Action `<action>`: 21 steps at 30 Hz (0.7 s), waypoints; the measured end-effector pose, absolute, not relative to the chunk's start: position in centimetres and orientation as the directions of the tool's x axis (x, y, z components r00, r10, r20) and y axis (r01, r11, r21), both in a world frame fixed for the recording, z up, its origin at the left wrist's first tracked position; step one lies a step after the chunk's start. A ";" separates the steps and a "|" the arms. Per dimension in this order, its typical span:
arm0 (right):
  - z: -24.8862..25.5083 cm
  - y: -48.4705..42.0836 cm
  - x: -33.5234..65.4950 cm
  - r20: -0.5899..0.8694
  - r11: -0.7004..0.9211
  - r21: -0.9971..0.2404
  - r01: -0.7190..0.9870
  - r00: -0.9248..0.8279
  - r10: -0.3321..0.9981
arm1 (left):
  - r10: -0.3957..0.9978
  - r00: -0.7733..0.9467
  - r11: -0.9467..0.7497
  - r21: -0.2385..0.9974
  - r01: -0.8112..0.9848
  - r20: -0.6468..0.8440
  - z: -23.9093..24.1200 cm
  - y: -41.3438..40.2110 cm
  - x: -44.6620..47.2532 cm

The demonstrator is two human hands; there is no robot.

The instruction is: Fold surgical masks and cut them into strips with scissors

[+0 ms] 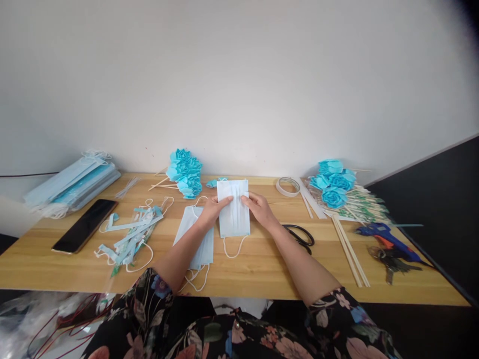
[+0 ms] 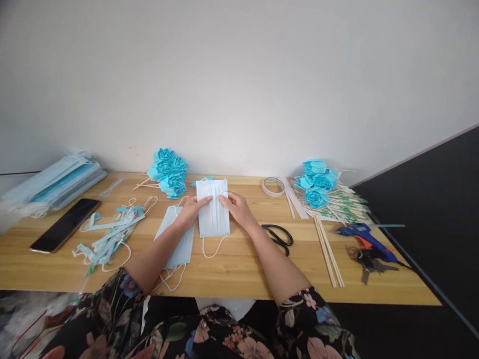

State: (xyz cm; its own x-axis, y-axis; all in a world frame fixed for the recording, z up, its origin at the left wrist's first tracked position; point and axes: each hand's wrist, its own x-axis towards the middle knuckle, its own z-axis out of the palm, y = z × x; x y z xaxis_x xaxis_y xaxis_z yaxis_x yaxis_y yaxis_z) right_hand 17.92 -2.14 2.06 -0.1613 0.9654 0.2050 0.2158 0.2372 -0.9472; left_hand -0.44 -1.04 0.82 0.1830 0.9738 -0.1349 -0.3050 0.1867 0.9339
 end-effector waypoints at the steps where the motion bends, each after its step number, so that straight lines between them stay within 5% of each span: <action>1: 2.0 -2.1 17.9 0.213 0.242 -0.946 0.217 -0.148 0.966 | 0.971 0.200 0.187 0.937 -0.297 -0.130 0.8 -1.0 -0.4; 21: 2.0 -2.0 17.9 0.206 0.222 -0.946 0.238 -0.087 0.975 | 0.981 0.165 0.162 0.904 -0.396 -0.103 0.8 -0.6 -0.5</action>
